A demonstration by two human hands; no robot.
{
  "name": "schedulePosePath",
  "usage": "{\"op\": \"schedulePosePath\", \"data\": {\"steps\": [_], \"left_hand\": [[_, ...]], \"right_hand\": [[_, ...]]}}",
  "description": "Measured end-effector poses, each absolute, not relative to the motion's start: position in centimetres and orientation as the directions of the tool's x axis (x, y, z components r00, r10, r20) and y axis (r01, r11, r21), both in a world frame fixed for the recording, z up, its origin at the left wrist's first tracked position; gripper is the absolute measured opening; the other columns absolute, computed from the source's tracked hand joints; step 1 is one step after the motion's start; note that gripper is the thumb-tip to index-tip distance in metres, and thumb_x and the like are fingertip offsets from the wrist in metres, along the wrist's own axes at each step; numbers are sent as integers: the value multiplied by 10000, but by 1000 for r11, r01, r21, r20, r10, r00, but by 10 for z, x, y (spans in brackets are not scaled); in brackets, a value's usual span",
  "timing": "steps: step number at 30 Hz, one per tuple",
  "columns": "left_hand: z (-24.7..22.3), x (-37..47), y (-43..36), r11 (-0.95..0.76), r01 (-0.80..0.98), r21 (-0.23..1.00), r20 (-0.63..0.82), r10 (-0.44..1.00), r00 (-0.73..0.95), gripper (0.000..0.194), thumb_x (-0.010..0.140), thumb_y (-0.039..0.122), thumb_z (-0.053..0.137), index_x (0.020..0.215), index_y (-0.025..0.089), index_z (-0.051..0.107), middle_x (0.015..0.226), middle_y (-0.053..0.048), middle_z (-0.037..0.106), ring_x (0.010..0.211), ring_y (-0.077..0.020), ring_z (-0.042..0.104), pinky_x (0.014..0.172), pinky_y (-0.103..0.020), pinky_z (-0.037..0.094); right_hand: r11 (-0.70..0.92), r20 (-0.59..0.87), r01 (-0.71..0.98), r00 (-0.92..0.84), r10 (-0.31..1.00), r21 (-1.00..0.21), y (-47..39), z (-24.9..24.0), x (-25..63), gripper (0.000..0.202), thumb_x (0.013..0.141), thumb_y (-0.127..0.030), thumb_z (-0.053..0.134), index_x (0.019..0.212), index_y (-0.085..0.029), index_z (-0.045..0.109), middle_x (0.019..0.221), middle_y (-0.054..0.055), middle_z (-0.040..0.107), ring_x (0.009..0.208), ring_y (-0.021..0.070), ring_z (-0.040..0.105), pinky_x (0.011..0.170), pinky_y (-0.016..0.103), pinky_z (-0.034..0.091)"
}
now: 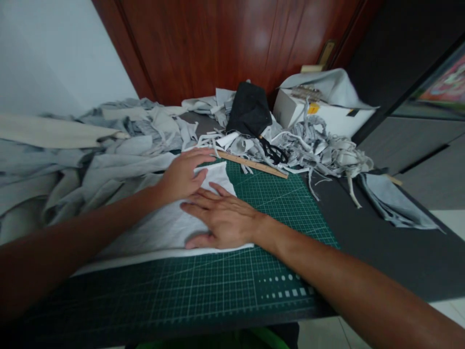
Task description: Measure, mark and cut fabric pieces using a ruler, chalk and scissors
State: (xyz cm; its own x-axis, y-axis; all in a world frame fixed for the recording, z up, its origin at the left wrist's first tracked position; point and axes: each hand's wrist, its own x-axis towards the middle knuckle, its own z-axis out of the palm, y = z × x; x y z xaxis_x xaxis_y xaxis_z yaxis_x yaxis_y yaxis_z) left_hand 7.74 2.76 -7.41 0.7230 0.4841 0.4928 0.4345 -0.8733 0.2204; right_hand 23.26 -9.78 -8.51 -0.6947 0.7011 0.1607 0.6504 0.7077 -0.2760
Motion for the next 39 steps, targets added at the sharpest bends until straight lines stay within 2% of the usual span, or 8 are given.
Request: {"op": "schedulePosePath", "data": {"steps": [3, 7, 12, 17, 26, 32, 36, 39], "left_hand": [[-62, 70, -9, -944, 308, 121, 671, 306, 675, 366, 936, 121, 472, 1238, 165, 675, 1429, -105, 653, 1422, -255, 516, 1244, -484, 372], [-66, 57, -51, -986, 161, 48, 579, 159, 800, 336, 998, 188, 478, 1305, 175, 612, 1538, -128, 566, 1515, -280, 412, 1246, -501, 381], [-82, 44, -51, -938, 223, 267, 461, 327, 825, 493, 984, 322, 563, 1432, 130, 488, 1540, -193, 537, 1482, -324, 454, 1247, -552, 374], [-86, 43, -39, -890, 267, 369, 297, 386, 874, 489, 1089, 423, 408, 1516, 188, 448, 1607, -144, 501, 1505, -278, 446, 1251, -522, 358], [-91, 48, -37, -889, 365, 277, 164, 418, 893, 544, 1117, 481, 308, 1562, 205, 457, 1699, -108, 382, 1592, -238, 310, 1317, -481, 193], [-90, 50, -37, -892, 392, 226, 100, 421, 901, 566, 1116, 497, 292, 1593, 210, 399, 1736, -108, 290, 1627, -240, 211, 1327, -498, 115], [-84, 59, -42, -869, 433, 238, 103, 466, 879, 502, 1088, 433, 385, 1519, 192, 480, 1706, -126, 360, 1599, -278, 286, 1312, -532, 173], [-80, 71, -46, -863, 458, 213, 162, 494, 854, 404, 988, 293, 532, 1353, 131, 591, 1563, -170, 518, 1484, -319, 440, 1258, -512, 310]], "right_hand": [[641, 156, 725, -623, 766, -252, -103, -84, 229, 1040, 887, -837, 547, 1602, -92, 421, 1687, 260, 349, 1590, 405, 250, 1267, 688, 97], [601, 159, 754, -580, 799, -266, -106, -85, 226, 922, 866, -791, 633, 1512, -137, 561, 1570, 195, 550, 1532, 394, 368, 1273, 637, 169], [545, 127, 793, -532, 837, -270, -104, -87, 230, 1136, 789, -878, 621, 1592, -97, 426, 1668, 272, 372, 1574, 424, 275, 1244, 737, -8], [542, 97, 797, -538, 838, -265, -118, -85, 236, 1153, 820, -902, 542, 1633, -108, 347, 1712, 279, 265, 1605, 448, 166, 1226, 763, -52], [507, 12, 823, -522, 853, -255, -161, -83, 235, 1233, 841, -887, 536, 1680, -53, 191, 1743, 299, 104, 1625, 437, -14, 1240, 735, -77], [561, 52, 777, -572, 819, -286, -188, -85, 234, 1205, 845, -824, 619, 1709, -140, 131, 1755, 259, 56, 1622, 436, -20, 1243, 733, -77], [615, 37, 706, -646, 763, -351, -202, -80, 234, 1170, 855, -745, 682, 1713, -175, 126, 1758, 219, 98, 1628, 401, 21, 1262, 693, -72], [648, -2, 641, -711, 703, -412, -208, -75, 234, 1070, 917, -623, 685, 1714, -201, 109, 1762, 149, 141, 1638, 318, 33, 1304, 596, -55]]}}
